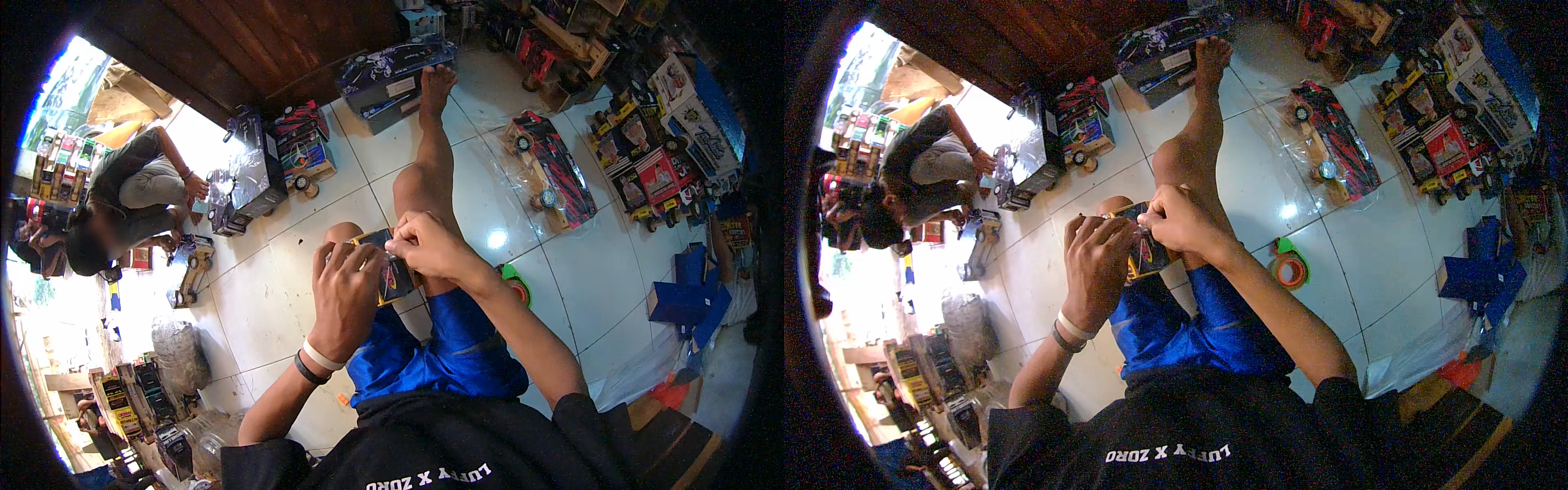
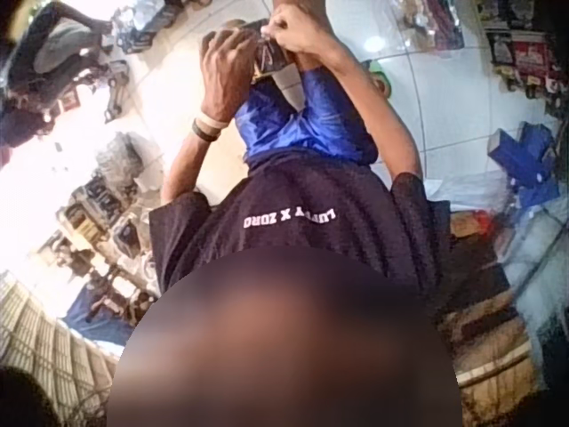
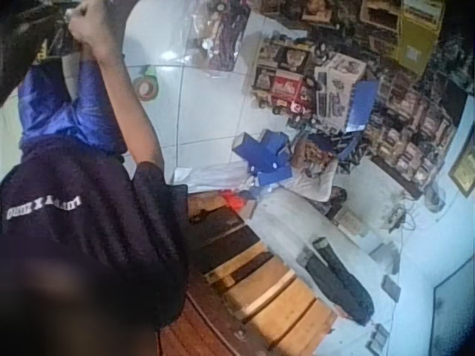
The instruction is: The person sits on the floor and wraps several small boxes with clear plastic film and tape. They use a handheld tape dispenser to seal the plastic around each box, then set the wrapped items aside.
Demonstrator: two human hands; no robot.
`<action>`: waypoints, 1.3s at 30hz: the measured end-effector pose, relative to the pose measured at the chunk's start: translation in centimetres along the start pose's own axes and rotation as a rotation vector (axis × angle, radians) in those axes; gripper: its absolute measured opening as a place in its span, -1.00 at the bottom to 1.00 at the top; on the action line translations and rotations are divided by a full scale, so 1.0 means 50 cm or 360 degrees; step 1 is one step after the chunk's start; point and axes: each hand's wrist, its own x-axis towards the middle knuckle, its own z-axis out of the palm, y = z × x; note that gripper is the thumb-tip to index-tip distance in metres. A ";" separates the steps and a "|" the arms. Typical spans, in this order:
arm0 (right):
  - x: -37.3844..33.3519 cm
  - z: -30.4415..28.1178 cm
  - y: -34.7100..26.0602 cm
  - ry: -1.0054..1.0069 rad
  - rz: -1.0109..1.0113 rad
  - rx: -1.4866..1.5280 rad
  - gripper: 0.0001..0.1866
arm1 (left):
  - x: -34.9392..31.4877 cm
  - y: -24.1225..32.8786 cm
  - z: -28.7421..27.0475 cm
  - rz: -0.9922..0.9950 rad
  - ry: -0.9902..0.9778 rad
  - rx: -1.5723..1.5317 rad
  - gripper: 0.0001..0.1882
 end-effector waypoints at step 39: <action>-0.083 -0.052 -0.039 0.0369 -0.0890 -0.0640 -0.76 | 0.036 -0.092 0.028 -0.0186 -0.0386 -0.0732 -0.86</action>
